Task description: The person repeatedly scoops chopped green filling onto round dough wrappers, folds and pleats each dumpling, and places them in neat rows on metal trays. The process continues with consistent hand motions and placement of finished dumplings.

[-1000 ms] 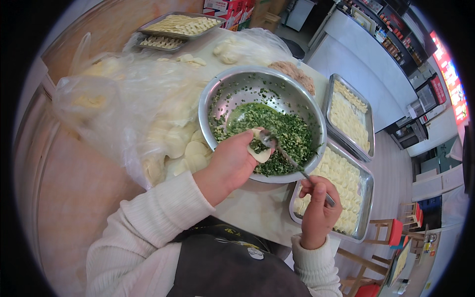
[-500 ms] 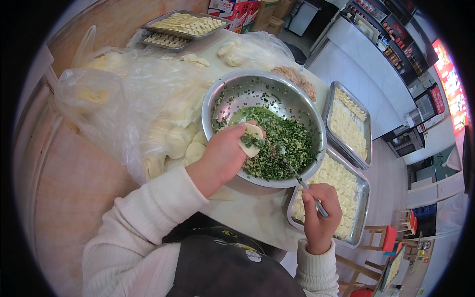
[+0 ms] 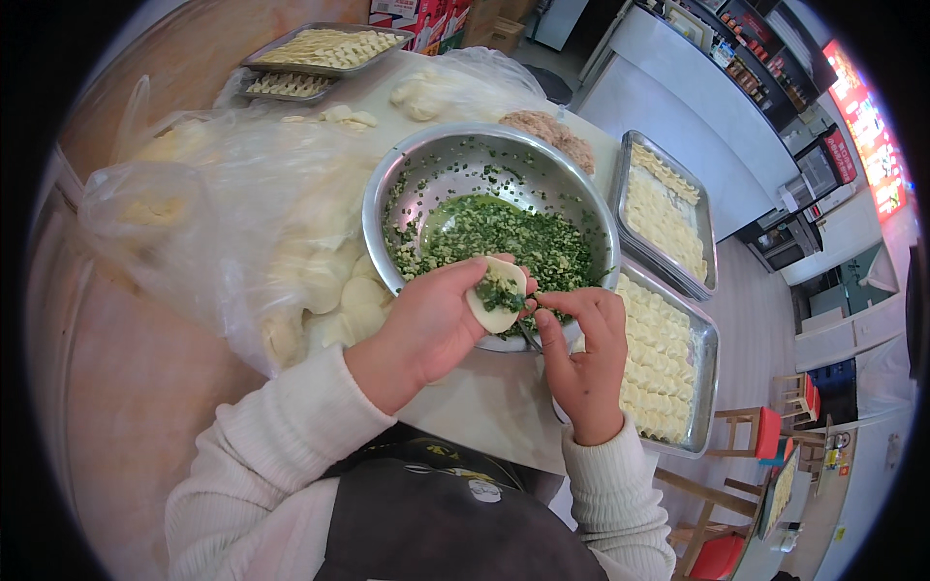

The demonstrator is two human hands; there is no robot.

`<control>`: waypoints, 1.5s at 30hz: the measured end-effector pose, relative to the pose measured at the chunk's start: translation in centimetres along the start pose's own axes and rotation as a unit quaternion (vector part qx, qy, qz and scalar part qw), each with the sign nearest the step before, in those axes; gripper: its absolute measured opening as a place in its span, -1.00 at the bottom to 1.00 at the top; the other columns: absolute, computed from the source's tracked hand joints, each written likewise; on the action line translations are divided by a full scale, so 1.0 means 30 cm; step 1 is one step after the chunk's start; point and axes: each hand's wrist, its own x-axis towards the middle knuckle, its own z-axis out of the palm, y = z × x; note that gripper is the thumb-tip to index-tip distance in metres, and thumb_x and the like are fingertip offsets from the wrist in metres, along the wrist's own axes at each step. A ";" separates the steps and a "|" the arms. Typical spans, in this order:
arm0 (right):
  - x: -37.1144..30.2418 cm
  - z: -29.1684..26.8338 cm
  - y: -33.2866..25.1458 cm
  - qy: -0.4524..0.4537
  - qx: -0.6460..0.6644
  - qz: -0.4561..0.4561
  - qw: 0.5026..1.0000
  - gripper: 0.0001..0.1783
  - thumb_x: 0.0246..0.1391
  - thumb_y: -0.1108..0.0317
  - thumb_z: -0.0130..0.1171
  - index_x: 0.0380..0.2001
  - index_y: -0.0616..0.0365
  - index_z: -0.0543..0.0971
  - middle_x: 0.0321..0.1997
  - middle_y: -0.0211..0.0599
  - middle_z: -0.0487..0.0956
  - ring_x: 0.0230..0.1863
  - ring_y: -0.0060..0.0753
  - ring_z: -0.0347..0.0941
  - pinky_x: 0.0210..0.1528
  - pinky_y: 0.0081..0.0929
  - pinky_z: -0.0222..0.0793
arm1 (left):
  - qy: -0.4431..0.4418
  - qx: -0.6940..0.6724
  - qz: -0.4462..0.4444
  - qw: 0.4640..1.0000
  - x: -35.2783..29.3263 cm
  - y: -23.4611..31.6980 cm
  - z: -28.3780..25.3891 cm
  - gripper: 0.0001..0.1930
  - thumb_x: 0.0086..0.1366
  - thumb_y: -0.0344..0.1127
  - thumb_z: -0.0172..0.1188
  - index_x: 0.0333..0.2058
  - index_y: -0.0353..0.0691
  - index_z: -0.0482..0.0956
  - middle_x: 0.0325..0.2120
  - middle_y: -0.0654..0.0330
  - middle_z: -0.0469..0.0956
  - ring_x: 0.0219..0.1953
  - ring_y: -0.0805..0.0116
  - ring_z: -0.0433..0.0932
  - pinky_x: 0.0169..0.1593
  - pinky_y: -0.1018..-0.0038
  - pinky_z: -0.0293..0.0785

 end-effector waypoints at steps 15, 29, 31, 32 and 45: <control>0.027 0.032 0.032 -0.031 -0.035 -0.044 0.998 -0.71 -0.19 0.67 0.10 -0.35 0.11 0.57 -0.27 -0.25 0.42 -0.15 -0.14 0.33 -0.07 -0.28 0.26 | 0.025 -0.019 0.054 0.998 0.024 0.003 -0.009 -0.68 0.47 -0.33 -0.27 0.04 -0.43 0.30 -0.07 -0.10 0.46 0.01 0.07 0.49 0.11 0.18 0.44; 0.029 0.061 0.023 -0.036 -0.039 -0.067 0.996 -0.57 -0.21 0.68 0.11 -0.19 0.10 0.59 -0.25 -0.25 0.43 -0.14 -0.13 0.32 -0.04 -0.29 0.25 | 0.014 -0.024 0.053 0.998 0.029 -0.001 -0.008 -0.66 0.47 -0.33 -0.26 0.06 -0.44 0.29 -0.02 -0.14 0.44 0.06 0.04 0.46 0.19 0.19 0.39; 0.028 0.064 0.020 -0.047 -0.030 -0.064 0.996 -0.58 -0.21 0.67 0.11 -0.19 0.09 0.59 -0.26 -0.26 0.42 -0.14 -0.13 0.32 -0.05 -0.29 0.25 | 0.010 -0.034 0.049 0.998 0.027 -0.004 -0.008 -0.67 0.46 -0.34 -0.26 0.03 -0.45 0.32 -0.06 -0.10 0.45 0.01 0.09 0.48 0.15 0.23 0.41; 0.029 0.062 0.020 -0.042 -0.023 -0.060 0.997 -0.58 -0.21 0.67 0.11 -0.20 0.09 0.59 -0.26 -0.26 0.42 -0.14 -0.14 0.32 -0.06 -0.29 0.25 | 0.012 -0.042 0.042 0.998 0.026 -0.006 -0.006 -0.68 0.46 -0.35 -0.26 0.02 -0.45 0.33 -0.08 -0.08 0.46 -0.02 0.11 0.49 0.13 0.25 0.42; 0.010 0.043 0.009 -0.017 -0.040 -0.081 0.996 -0.56 -0.24 0.69 0.10 -0.21 0.08 0.60 -0.29 -0.26 0.41 -0.14 -0.13 0.32 -0.06 -0.24 0.26 | 0.032 -0.031 0.040 0.998 0.007 -0.010 0.012 -0.67 0.48 -0.32 -0.28 0.04 -0.45 0.29 -0.03 -0.11 0.43 0.05 0.07 0.47 0.17 0.22 0.41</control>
